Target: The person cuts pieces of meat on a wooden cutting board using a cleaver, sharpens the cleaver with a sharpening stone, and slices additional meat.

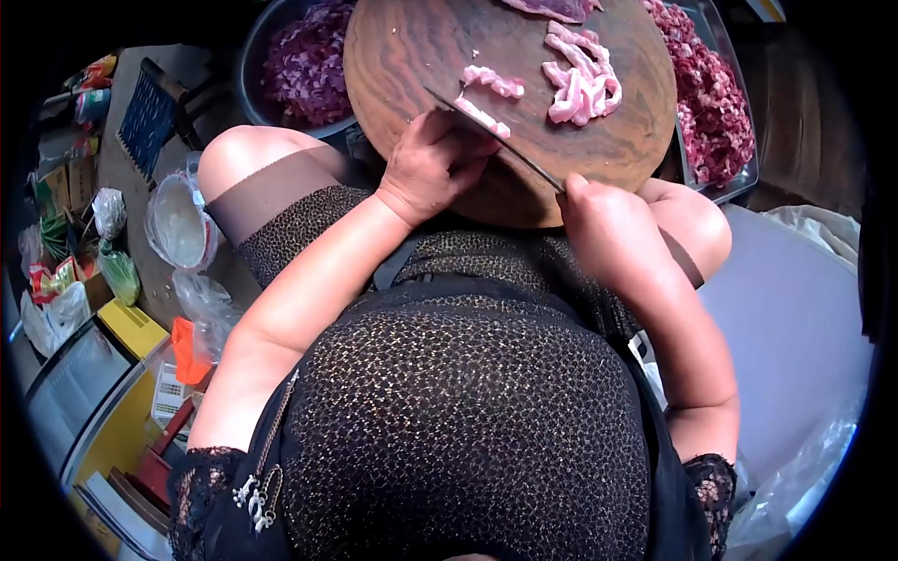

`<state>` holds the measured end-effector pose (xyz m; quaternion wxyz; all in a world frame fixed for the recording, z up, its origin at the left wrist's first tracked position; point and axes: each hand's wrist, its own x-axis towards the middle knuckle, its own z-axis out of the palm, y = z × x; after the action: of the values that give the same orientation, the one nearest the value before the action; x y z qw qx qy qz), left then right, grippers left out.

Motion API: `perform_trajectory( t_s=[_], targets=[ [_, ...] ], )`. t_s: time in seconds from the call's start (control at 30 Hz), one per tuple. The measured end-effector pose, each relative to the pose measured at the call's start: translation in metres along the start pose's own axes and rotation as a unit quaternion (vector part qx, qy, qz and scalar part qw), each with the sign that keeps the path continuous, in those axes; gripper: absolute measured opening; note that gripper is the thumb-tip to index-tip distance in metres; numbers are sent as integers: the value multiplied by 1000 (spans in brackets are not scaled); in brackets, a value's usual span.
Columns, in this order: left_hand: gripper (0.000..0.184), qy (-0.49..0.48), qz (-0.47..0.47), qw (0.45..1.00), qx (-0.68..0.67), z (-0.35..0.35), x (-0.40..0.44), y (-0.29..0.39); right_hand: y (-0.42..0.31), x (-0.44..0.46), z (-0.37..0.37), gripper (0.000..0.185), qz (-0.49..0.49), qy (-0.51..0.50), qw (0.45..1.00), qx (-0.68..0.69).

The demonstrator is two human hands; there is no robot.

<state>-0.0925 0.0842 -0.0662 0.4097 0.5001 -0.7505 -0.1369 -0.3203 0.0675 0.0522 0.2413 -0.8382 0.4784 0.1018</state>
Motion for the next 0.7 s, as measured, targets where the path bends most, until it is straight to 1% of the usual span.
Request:
perform_trajectory(
  t_s=[0.03,0.13,0.17,0.23,0.27,0.33,0.37,0.4,0.43,0.47,0.53,0.57,0.6,0.63,0.67,0.7],
  targets=[
    [17,-6,-1,1000,-3,0,0,-2,-4,8,0,10,-7,-5,1000,2],
    [21,-17,5,1000,4,-1,0,-4,-21,53,9,11,-52,22,998,5],
    [22,-26,1,1000,11,0,-2,-5,-33,70,9,11,-43,41,998,24],
    [24,-30,-5,999,32,-1,-5,-4,-28,100,16,13,-106,73,991,-21],
    [34,-45,0,999,12,-1,-6,-8,-21,110,21,14,-133,90,986,-45],
    [42,-61,-4,998,-8,-5,-4,-6,-19,105,12,22,-72,151,986,19],
    [48,-42,-42,997,-43,-8,-5,-3,-18,99,8,23,-51,184,981,18],
    [53,-23,-84,993,-78,-11,-7,4,-16,91,6,24,-57,216,973,58],
    [62,-14,-94,995,-44,-16,-9,4,-15,78,2,24,-54,211,974,57],
    [58,-3,-100,995,4,-21,-10,6,-13,61,-4,24,-47,204,976,56],
    [47,9,-84,996,32,-30,-15,3,-9,28,-7,23,-27,163,985,56],
    [47,11,-83,996,31,-32,-16,4,-5,11,-6,23,-24,140,988,52],
    [40,-5,-61,998,29,-34,-16,4,-2,-2,-4,23,-20,116,992,49],
    [32,-23,-38,999,27,-34,-16,4,1,-13,1,23,-20,116,992,47],
    [32,-23,-39,999,25,-32,-15,3,4,-21,8,22,-22,106,993,43],
    [27,-26,-16,999,11,-29,-12,2,5,-26,12,22,-22,96,994,40]
  ],
)
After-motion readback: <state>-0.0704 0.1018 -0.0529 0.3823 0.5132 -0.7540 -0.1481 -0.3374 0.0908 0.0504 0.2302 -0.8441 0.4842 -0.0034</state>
